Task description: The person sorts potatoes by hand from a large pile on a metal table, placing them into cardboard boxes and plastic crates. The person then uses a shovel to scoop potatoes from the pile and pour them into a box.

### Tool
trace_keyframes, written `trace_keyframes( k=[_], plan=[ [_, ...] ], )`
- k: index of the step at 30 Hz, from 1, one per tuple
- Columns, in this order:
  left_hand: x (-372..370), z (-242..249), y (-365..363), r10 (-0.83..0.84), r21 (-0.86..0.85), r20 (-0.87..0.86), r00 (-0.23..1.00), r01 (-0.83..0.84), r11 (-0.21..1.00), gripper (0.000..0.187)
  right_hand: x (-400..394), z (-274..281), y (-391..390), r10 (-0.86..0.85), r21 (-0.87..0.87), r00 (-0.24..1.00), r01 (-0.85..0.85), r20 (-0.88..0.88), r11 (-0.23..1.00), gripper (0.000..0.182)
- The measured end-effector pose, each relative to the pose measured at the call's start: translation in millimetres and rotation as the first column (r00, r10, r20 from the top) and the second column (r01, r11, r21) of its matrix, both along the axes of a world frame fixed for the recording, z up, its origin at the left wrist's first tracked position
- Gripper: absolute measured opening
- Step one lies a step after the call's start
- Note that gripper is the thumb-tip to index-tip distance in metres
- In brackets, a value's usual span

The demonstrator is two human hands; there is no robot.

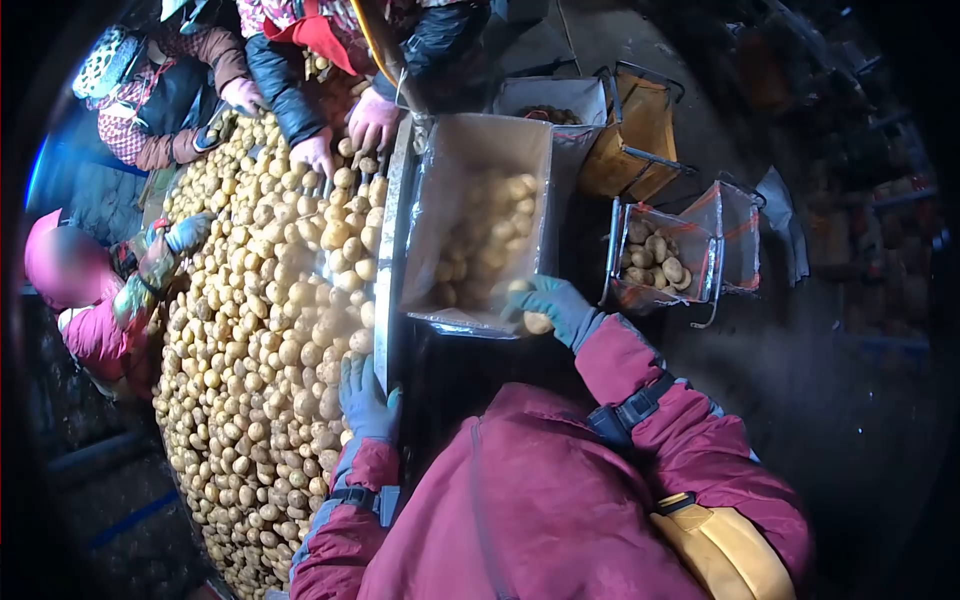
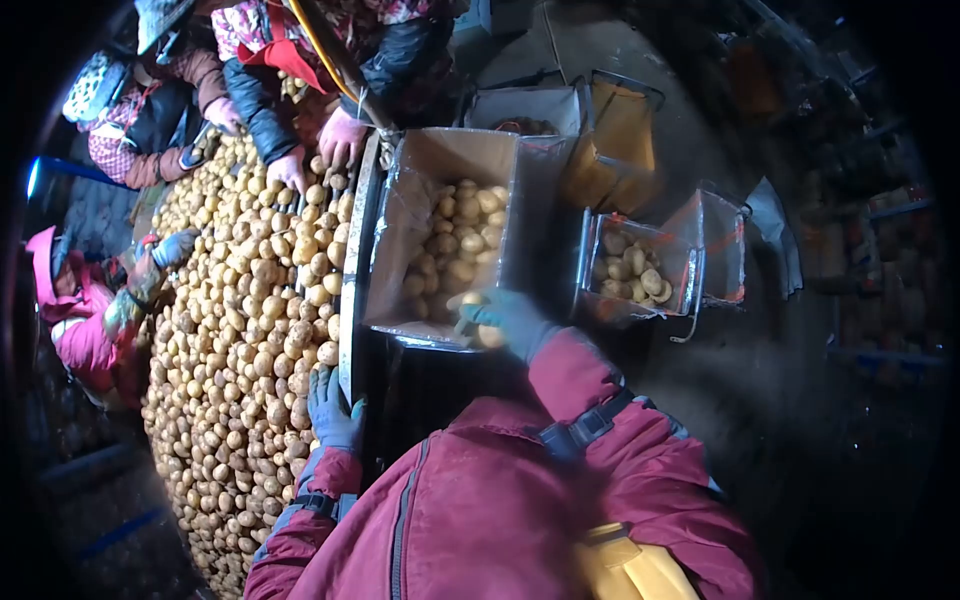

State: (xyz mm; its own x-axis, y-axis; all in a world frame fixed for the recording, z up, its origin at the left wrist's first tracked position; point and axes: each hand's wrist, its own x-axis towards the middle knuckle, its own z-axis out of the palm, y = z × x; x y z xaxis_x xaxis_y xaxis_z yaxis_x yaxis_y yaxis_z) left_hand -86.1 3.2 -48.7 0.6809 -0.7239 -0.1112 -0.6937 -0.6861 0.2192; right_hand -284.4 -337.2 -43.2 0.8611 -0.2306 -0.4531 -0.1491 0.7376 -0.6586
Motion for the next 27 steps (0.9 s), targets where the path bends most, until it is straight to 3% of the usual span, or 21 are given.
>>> trace_keyframes(
  k=[3, 13, 16, 22, 25, 27],
  plan=[
    [1, -1, 0, 0.008, 0.016, 0.005, 1.0, -0.008, 1.0, 0.078, -2, 20, -5, -0.04, -0.071, 0.991, 0.031, -0.125, 0.997, 0.036],
    [2, -2, 0, -0.008, 0.014, 0.016, 1.0, 0.007, 1.0, 0.081, -7, 32, -8, -0.04, -0.01, 0.999, 0.04, 0.018, 0.999, 0.044],
    [2, -3, 0, -0.011, 0.005, 0.019, 1.0, 0.011, 1.0, 0.081, -7, 32, -8, -0.054, 0.063, 0.995, 0.049, 0.081, 0.997, 0.049],
    [2, -4, 1, -0.012, -0.005, 0.023, 1.0, 0.012, 1.0, 0.078, -8, 32, -12, 0.003, 0.165, 1.0, -0.006, 0.016, 0.986, 0.052],
    [1, 1, -1, -0.006, -0.011, 0.019, 1.0, 0.006, 1.0, 0.079, -9, 25, -12, 0.01, 0.374, 0.992, -0.058, 0.128, 0.926, 0.052],
    [1, -4, 0, -0.014, -0.018, 0.026, 1.0, 0.014, 1.0, 0.079, -12, 30, -11, 0.02, 0.286, 0.998, -0.037, 0.06, 0.958, 0.049]
  ],
)
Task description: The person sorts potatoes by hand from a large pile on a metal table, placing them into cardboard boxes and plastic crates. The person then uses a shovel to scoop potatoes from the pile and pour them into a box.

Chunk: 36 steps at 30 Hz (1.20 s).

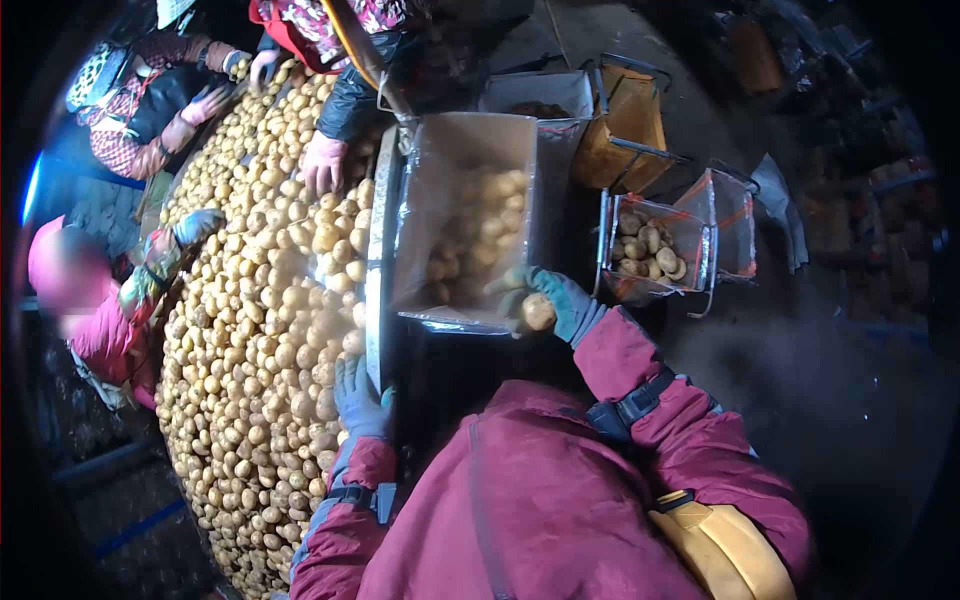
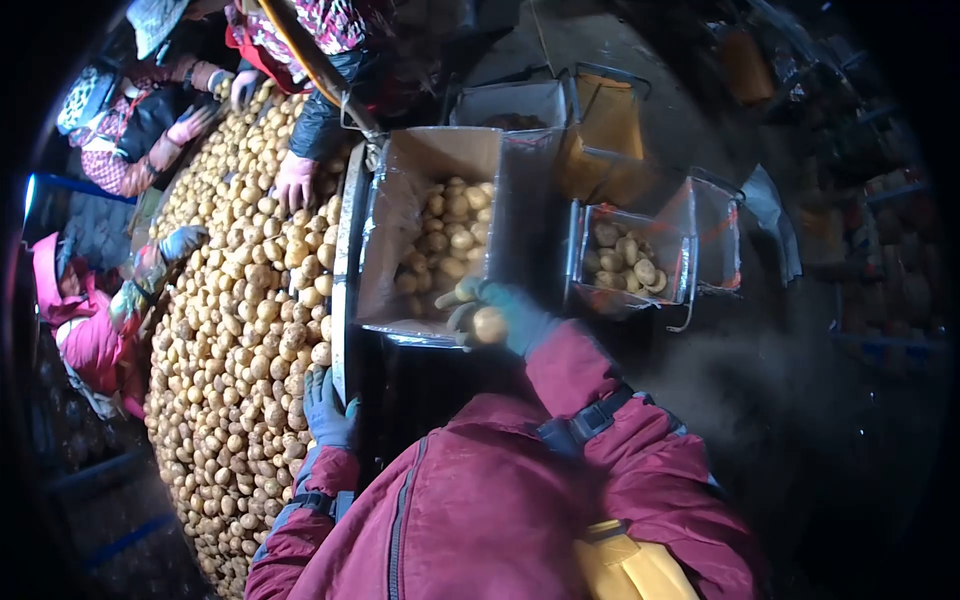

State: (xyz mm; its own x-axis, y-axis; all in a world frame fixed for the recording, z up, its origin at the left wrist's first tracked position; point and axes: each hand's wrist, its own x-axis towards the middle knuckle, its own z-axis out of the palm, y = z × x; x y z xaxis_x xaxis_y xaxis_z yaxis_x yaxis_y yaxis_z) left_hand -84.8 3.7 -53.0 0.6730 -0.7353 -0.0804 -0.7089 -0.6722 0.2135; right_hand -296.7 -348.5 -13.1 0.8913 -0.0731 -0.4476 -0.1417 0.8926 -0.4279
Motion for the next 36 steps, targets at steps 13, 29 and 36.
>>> trace_keyframes(
  k=[13, 29, 36],
  plan=[
    [3, -6, 4, -0.028, -0.001, 0.018, 0.999, 0.028, 1.0, 0.08, -37, -22, -3, -0.236, -0.088, 0.972, 0.236, 0.008, 0.968, 0.043],
    [0, 0, 1, 0.007, 0.013, 0.008, 1.0, -0.007, 1.0, 0.078, -33, 0, -2, -0.162, -0.134, 0.987, 0.163, 0.018, 0.977, 0.047],
    [1, 1, 0, 0.008, 0.018, -0.003, 1.0, -0.008, 1.0, 0.078, -26, -7, -2, -0.155, -0.093, 0.985, 0.148, -0.072, 0.985, 0.027]
  ],
)
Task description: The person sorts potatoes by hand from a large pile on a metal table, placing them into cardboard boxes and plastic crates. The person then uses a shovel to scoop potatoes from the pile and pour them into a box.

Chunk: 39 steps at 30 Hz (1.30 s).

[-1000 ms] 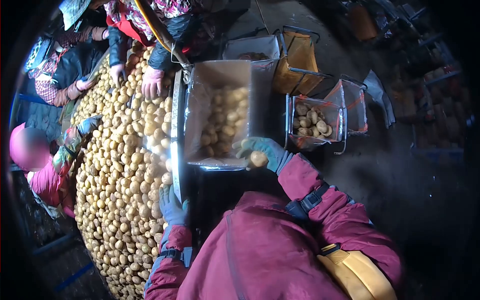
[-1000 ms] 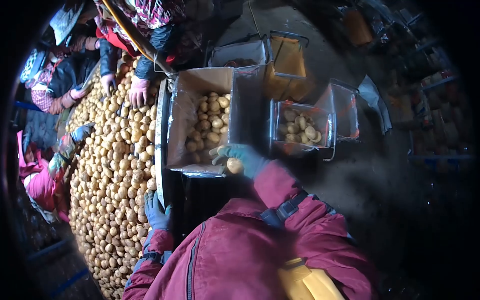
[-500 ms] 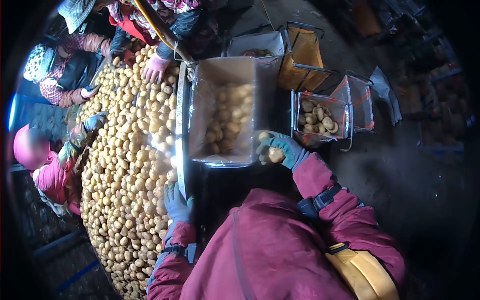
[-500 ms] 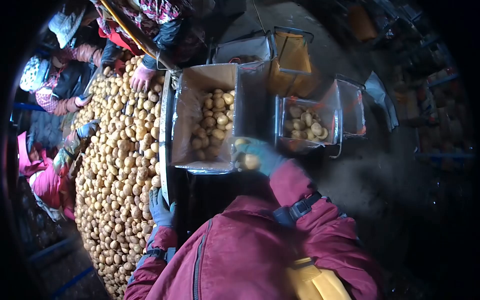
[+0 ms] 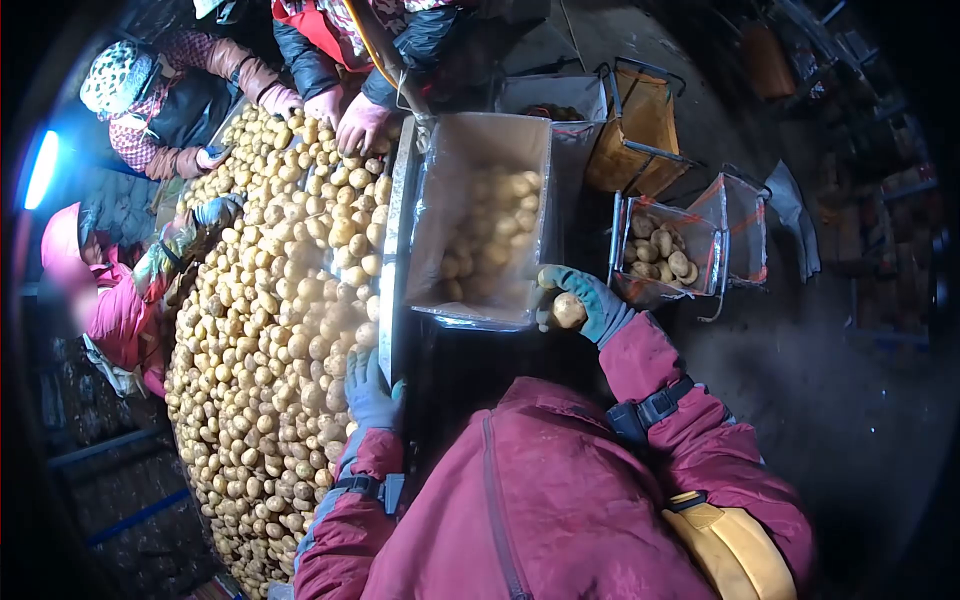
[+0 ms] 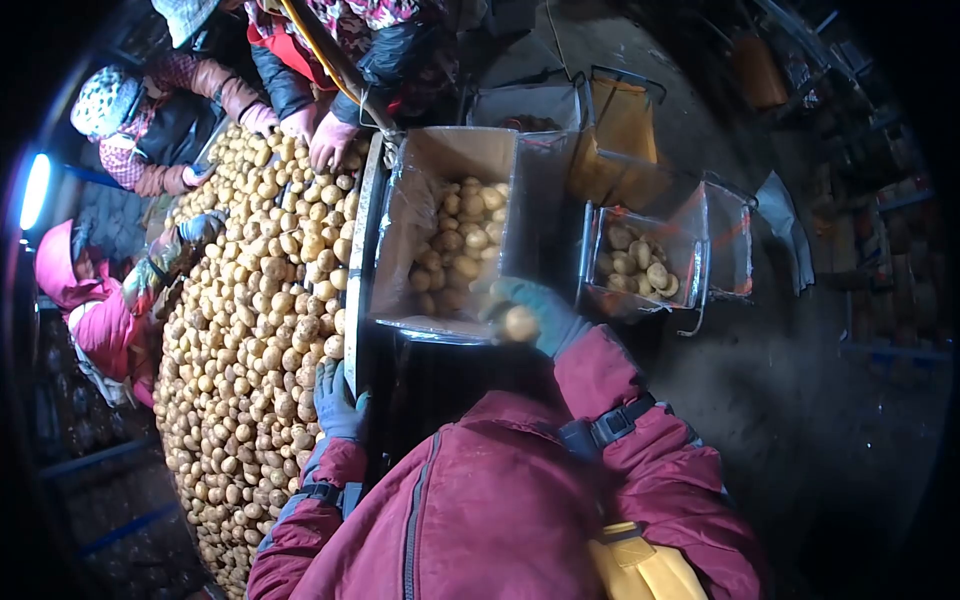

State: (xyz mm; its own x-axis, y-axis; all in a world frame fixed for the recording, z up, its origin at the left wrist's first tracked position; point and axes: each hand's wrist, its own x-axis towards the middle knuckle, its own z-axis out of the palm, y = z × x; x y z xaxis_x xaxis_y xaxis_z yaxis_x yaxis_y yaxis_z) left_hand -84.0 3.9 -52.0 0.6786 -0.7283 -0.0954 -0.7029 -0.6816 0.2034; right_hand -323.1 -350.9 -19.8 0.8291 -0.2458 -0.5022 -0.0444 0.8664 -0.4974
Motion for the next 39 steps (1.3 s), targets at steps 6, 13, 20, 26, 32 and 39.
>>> trace_keyframes(
  k=[6, 13, 20, 26, 32, 39],
  plan=[
    [-1, 2, -1, 0.005, 0.015, -0.006, 1.0, -0.005, 1.0, 0.078, -3, -21, 2, 0.033, -0.017, 0.979, -0.031, 0.201, 0.999, 0.032],
    [-1, 0, 0, 0.003, 0.01, -0.002, 1.0, -0.003, 1.0, 0.078, -1, -22, 3, 0.015, 0.106, 0.993, -0.027, 0.116, 0.994, 0.033],
    [-1, 1, -2, 0.009, 0.0, -0.013, 1.0, -0.009, 1.0, 0.079, 0, -20, 4, -0.055, 0.04, 0.998, 0.054, 0.021, 0.998, 0.046],
    [-2, 1, -2, -0.017, -0.024, 0.028, 0.999, 0.018, 1.0, 0.08, 0, -15, 4, -0.058, 0.006, 0.992, 0.058, 0.116, 0.998, 0.048],
    [6, -14, 8, -0.064, -0.036, 0.047, 0.997, 0.066, 0.997, 0.084, -25, -35, -4, -0.061, 0.028, 0.998, 0.061, -0.011, 0.998, 0.047],
    [2, -13, 4, -0.039, -0.046, 0.017, 0.999, 0.04, 0.998, 0.083, -105, -36, -45, -0.225, -0.044, 0.966, 0.221, -0.127, 0.974, 0.063]
  ],
)
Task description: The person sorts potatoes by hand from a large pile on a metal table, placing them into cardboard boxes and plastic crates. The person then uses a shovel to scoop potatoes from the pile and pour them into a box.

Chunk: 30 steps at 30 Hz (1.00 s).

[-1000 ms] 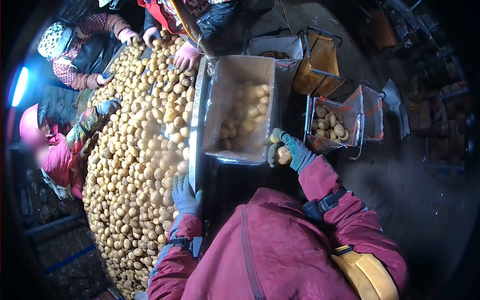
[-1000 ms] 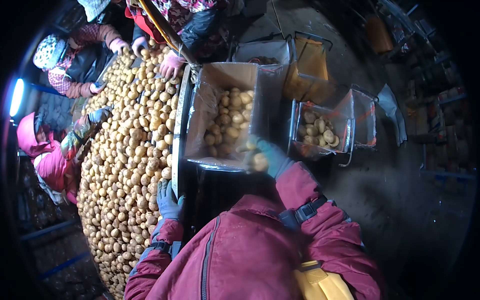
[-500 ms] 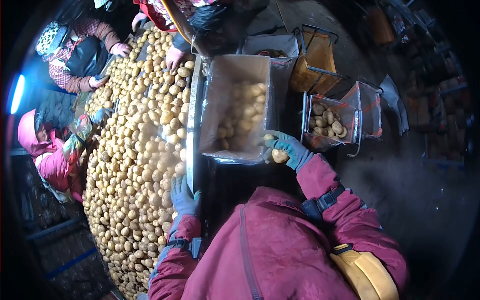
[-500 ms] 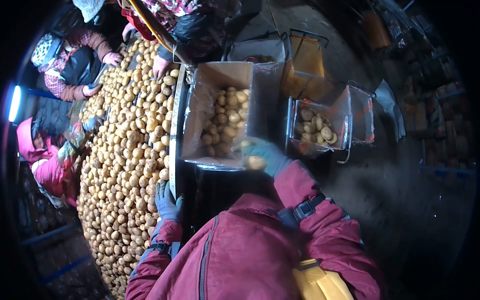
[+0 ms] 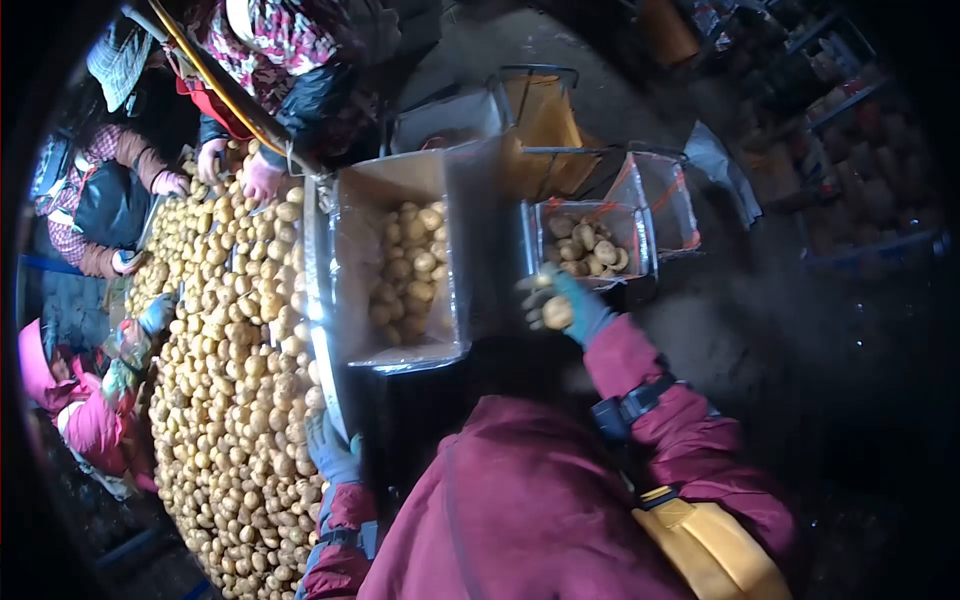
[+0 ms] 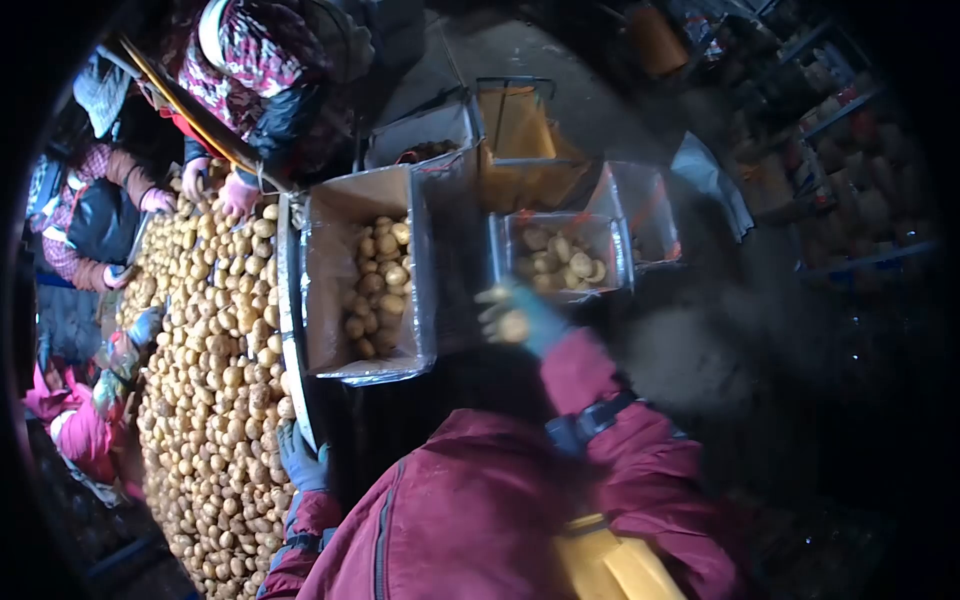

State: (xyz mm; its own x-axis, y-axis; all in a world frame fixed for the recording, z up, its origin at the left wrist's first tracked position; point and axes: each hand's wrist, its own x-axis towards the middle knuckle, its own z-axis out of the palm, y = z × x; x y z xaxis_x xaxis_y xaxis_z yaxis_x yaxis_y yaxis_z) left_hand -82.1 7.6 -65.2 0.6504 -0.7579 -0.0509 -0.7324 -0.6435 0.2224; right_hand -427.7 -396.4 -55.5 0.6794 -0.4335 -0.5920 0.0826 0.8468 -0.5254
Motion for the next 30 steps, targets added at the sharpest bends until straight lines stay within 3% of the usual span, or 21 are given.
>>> trace_keyframes(
  k=[1, 2, 5, 8, 11, 14, 15, 17, 20, 21, 24, 25, 26, 27, 29, 30],
  plan=[
    [7, -10, 11, -0.029, -0.002, 0.033, 0.999, 0.029, 1.0, 0.083, -14, -20, -13, -0.039, 0.134, 0.994, 0.025, 0.105, 0.991, 0.069],
    [-1, 9, 0, 0.012, 0.024, -0.017, 1.0, -0.012, 1.0, 0.083, -27, -17, -21, -0.05, 0.02, 0.997, 0.051, -0.053, 0.998, 0.072],
    [6, -5, 8, -0.044, -0.007, 0.035, 0.998, 0.044, 0.999, 0.083, -44, 4, -23, -0.124, -0.033, 0.971, 0.119, -0.206, 0.992, 0.07],
    [2, 4, 3, -0.016, 0.035, 0.018, 1.0, 0.015, 0.999, 0.083, -37, 15, -13, -0.198, 0.081, 0.955, 0.22, -0.219, 0.972, 0.065],
    [0, 8, 1, 0.006, 0.047, -0.005, 1.0, -0.006, 0.999, 0.083, -55, -7, -22, -0.281, 0.014, 0.928, 0.293, -0.245, 0.956, 0.068],
    [2, 3, 4, -0.007, 0.064, 0.011, 1.0, 0.007, 0.998, 0.086, -106, -7, -82, -0.536, -0.039, 0.844, 0.535, -0.02, 0.844, 0.068],
    [4, 2, 4, -0.016, 0.068, 0.022, 1.0, 0.015, 0.998, 0.086, -110, 25, -84, -0.639, -0.151, 0.763, 0.623, -0.099, 0.767, 0.07],
    [1, 6, 2, -0.009, 0.069, 0.013, 1.0, 0.009, 0.998, 0.086, -121, 41, -99, -0.591, -0.197, 0.765, 0.557, -0.255, 0.806, 0.07],
    [-1, 8, 0, -0.017, 0.032, 0.016, 1.0, 0.016, 0.999, 0.085, -79, 20, -81, -0.509, -0.051, 0.86, 0.51, 0.031, 0.859, 0.061],
    [0, 7, 1, -0.031, 0.006, 0.03, 0.999, 0.031, 0.999, 0.085, -61, 13, -73, -0.335, 0.056, 0.934, 0.33, 0.127, 0.942, 0.058],
    [-1, -3, 3, 0.031, 0.006, 0.034, 0.999, -0.031, 0.999, 0.084, 18, -18, -42, -0.181, 0.081, 0.98, 0.175, 0.081, 0.981, 0.058],
    [9, 23, 24, 0.109, 0.112, -0.058, 0.992, -0.102, 0.988, 0.085, 53, 1, -27, -0.042, 0.105, 0.988, 0.026, 0.147, 0.994, 0.057],
    [-4, 2, 2, 0.062, 0.015, -0.01, 0.998, -0.062, 0.998, 0.084, 86, 18, -9, 0.095, 0.119, 0.972, -0.123, 0.217, 0.985, 0.056],
    [-6, 8, -4, 0.096, 0.028, -0.007, 0.995, -0.096, 0.995, 0.082, 111, 21, 7, 0.113, 0.045, 0.991, -0.117, 0.077, 0.992, 0.061],
    [-4, 10, -4, 0.059, 0.012, -0.005, 0.998, -0.059, 0.998, 0.081, 162, 41, 32, 0.352, -0.146, 0.894, -0.323, 0.278, 0.935, 0.073],
    [-3, 14, -4, 0.061, 0.009, -0.015, 0.998, -0.061, 0.998, 0.08, 185, 53, 43, 0.457, -0.136, 0.862, -0.437, 0.219, 0.889, 0.073]
  ],
)
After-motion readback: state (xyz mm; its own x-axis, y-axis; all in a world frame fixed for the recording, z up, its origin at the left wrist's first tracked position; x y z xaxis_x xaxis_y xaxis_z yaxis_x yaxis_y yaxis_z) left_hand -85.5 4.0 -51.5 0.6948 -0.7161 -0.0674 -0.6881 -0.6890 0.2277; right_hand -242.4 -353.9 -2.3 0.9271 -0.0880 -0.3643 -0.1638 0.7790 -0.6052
